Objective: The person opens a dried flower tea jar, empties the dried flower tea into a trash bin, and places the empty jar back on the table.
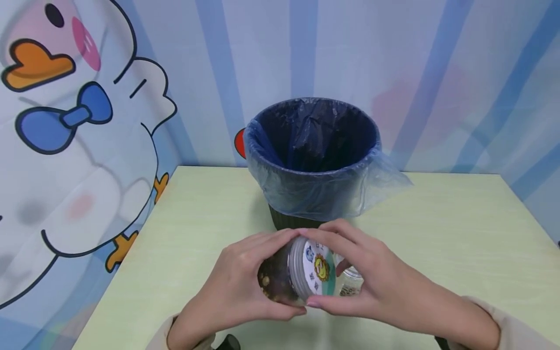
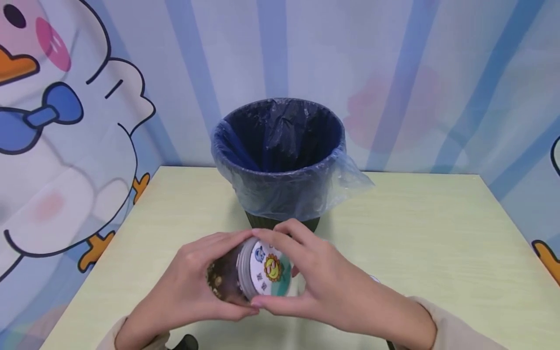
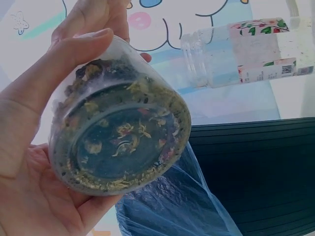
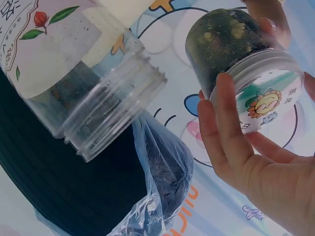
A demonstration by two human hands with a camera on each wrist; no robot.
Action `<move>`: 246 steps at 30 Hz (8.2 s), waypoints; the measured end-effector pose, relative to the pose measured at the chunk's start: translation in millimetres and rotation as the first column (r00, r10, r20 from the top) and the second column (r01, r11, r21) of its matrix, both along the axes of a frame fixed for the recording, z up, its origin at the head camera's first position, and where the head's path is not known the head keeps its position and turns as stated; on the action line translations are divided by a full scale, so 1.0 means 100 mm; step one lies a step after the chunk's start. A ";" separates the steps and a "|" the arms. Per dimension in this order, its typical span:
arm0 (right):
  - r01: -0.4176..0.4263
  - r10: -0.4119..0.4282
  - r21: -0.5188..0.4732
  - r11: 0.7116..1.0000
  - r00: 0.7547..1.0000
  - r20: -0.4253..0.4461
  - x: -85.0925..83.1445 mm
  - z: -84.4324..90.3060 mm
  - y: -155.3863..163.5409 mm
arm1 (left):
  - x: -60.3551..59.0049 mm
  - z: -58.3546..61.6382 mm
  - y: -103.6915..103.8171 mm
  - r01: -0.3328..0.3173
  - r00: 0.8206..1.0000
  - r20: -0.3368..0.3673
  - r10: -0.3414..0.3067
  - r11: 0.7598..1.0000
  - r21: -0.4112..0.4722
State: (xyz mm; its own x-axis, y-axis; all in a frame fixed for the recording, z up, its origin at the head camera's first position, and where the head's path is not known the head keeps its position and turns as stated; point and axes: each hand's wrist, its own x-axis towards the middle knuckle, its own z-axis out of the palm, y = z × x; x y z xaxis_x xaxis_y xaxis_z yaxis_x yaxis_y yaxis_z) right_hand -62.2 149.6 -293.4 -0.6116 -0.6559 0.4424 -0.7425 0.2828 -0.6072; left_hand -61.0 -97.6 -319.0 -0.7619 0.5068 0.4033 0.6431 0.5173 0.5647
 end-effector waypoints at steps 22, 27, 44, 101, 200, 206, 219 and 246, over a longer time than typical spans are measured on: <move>-0.099 0.109 0.128 0.987 0.992 -0.069 0.00 0.07 0.10 | -0.03 0.03 0.02 0.037 0.999 0.021 -0.037 0.999 -0.014; 0.036 -0.044 0.156 0.987 0.998 0.042 0.06 0.08 0.06 | -0.02 0.04 0.02 0.038 0.999 0.017 -0.038 0.999 -0.021; -0.065 0.074 0.083 0.994 0.991 -0.114 0.00 0.03 0.05 | -0.03 0.06 0.00 0.047 0.999 0.019 -0.046 0.998 -0.030; 0.004 0.010 0.077 0.997 0.983 -0.182 -0.03 0.01 -0.01 | -0.03 0.00 -0.02 0.000 1.000 0.000 0.000 0.999 -0.037; 0.294 -0.244 0.116 0.949 0.916 -0.318 0.09 -0.16 0.89 | -0.01 -0.08 -0.15 -0.105 0.993 0.045 0.105 0.994 0.008; 0.314 -0.265 0.110 0.943 0.909 -0.323 0.10 -0.27 0.98 | -0.01 -0.09 -0.16 -0.112 0.992 0.054 0.111 0.994 0.004; 0.398 -0.345 0.154 0.904 0.895 -0.284 0.13 -0.50 1.12 | -0.02 -0.12 -0.18 -0.117 0.991 0.062 0.116 0.993 0.008; 0.344 -0.311 0.234 0.909 0.936 -0.165 0.18 -1.44 1.15 | -0.03 -0.19 -0.23 -0.102 0.989 0.113 0.095 0.993 0.058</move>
